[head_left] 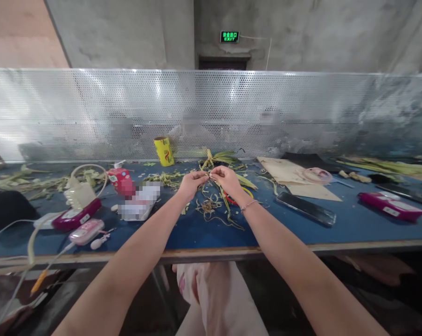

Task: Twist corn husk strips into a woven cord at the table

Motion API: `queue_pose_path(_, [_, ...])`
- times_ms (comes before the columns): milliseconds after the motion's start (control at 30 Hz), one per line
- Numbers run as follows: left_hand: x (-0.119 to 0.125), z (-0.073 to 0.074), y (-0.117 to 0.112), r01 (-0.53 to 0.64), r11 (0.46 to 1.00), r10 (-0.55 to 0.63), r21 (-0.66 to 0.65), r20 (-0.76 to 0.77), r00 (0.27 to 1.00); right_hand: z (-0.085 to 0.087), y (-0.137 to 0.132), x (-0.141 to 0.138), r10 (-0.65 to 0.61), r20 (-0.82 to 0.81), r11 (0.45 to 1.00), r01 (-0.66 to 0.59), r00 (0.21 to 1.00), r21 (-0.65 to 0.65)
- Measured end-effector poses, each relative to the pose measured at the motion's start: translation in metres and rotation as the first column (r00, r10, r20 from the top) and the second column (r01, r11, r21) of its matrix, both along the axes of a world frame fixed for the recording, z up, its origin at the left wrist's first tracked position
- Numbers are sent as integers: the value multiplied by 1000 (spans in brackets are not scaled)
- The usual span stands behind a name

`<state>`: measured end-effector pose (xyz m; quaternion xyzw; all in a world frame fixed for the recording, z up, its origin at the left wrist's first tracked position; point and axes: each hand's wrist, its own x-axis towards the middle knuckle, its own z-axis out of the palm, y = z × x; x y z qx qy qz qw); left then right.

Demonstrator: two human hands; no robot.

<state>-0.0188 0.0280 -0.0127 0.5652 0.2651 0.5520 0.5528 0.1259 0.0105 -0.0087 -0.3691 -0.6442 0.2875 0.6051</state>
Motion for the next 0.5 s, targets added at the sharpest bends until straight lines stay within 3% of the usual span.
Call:
queue_pose_path(167, [0, -1, 1, 10, 1000, -10, 18, -16, 1000, -4, 5, -2, 26, -41, 999, -27, 999, -21])
queue_pose_path(500, [4, 2, -5, 30, 1000, -30, -2, 27, 999, -6, 2, -3, -67, 86, 995, 60, 994, 77])
